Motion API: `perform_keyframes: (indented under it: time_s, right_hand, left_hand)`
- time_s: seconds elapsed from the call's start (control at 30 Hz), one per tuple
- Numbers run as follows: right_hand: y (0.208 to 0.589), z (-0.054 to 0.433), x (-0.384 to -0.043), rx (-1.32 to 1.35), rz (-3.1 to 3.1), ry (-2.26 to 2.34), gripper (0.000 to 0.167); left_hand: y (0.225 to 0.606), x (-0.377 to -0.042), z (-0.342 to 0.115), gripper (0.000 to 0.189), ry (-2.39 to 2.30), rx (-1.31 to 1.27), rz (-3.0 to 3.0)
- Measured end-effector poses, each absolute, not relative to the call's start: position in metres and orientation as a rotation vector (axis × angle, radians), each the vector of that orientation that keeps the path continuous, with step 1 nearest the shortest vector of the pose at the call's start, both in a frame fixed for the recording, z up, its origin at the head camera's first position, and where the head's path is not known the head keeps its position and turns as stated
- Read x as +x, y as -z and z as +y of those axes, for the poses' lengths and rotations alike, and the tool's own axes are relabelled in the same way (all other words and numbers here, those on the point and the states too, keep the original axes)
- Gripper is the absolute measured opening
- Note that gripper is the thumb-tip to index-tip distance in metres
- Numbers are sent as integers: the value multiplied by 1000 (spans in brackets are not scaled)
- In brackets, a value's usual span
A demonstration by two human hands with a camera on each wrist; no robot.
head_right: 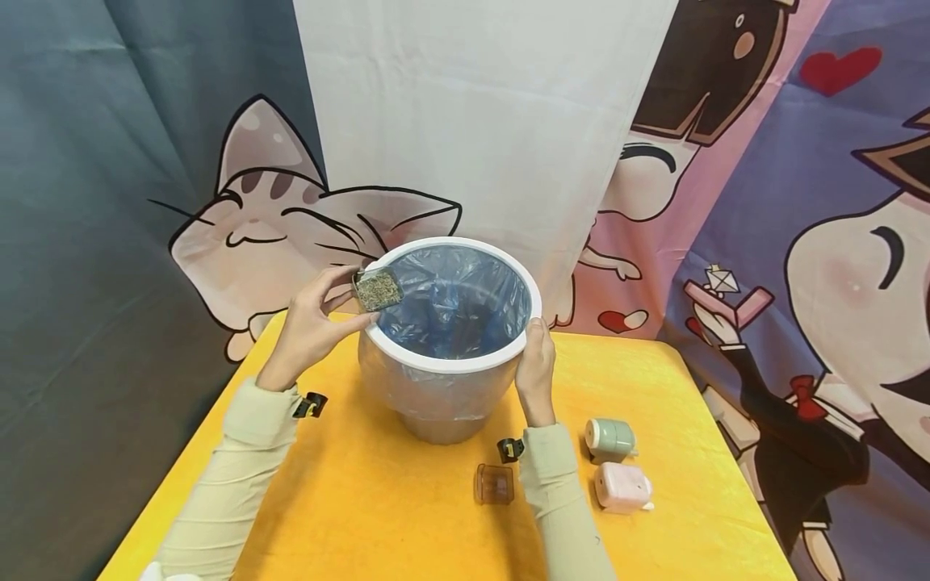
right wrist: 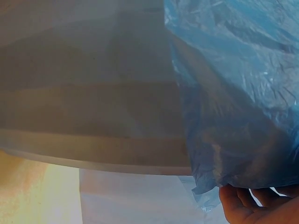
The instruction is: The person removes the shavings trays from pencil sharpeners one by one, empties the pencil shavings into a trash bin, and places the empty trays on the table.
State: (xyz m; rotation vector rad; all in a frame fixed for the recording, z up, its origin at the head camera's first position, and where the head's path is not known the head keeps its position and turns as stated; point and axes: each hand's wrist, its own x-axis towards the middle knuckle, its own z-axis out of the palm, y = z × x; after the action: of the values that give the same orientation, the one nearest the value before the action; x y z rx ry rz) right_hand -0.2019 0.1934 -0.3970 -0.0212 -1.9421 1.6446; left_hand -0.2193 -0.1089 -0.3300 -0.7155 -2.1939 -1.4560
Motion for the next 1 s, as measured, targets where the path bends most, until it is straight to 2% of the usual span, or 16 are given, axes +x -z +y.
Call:
perform_keyframes:
  time_s: [0.43, 0.67, 1.0]
  right_hand:
    - [387, 191, -196, -53, -1964, -1715, 48]
    - [372, 183, -184, -54, -1965, -1701, 48]
    - [394, 193, -200, -91, -1947, -1677, 50]
  left_hand:
    - [307, -199, -98, 61, 1404, -754, -2150]
    - [307, -201, -96, 60, 1460, -791, -2117]
    - [324, -221, -95, 65, 1442, -834, -2073]
